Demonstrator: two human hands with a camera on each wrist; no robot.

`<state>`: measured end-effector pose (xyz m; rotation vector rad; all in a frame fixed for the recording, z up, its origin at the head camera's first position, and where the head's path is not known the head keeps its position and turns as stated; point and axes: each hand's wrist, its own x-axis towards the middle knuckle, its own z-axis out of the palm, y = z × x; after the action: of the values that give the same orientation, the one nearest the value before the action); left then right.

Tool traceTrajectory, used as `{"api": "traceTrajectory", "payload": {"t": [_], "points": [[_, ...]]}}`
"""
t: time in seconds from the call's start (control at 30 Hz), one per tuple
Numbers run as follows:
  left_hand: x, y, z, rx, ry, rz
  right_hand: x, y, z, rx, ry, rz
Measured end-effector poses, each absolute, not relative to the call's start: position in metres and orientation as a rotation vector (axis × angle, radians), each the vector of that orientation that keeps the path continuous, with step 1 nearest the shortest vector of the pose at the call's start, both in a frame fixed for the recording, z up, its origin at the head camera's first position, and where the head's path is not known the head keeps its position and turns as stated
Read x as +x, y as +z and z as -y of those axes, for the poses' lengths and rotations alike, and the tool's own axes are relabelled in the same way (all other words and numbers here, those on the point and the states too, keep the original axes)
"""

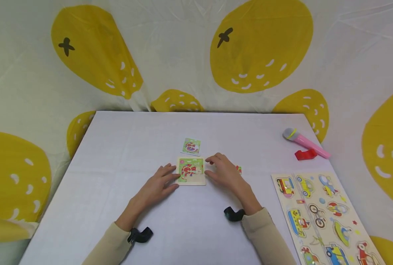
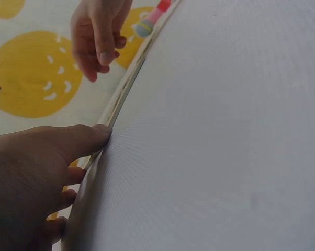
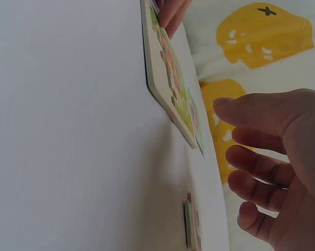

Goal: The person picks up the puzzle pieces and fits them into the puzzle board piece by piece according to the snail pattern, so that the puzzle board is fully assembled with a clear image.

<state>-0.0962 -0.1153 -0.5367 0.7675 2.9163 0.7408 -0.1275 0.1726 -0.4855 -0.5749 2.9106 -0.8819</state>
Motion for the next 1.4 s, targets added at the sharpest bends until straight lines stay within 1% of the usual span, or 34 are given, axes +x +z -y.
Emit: {"api": "traceTrajectory", "payload": {"t": [0.43,0.7,1.07,1.4], "points": [[-0.096,-0.537,0.115,0.776,0.746,-2.928,-0.123,-0.488,-0.208,-0.431,-0.829,-2.956],[-0.097,-0.54,0.115,0.82,0.813,-2.93,-0.124,-0.499,-0.223,-0.376,-0.784,-2.967],[-0.096,-0.538,0.116,0.813,0.806,-2.925,-0.125,-0.504,-0.225,-0.448,-0.795,-2.933],[-0.097,-0.538,0.115,0.825,0.81,-2.944,-0.124,-0.503,-0.225,-0.441,-0.805,-2.932]]}}
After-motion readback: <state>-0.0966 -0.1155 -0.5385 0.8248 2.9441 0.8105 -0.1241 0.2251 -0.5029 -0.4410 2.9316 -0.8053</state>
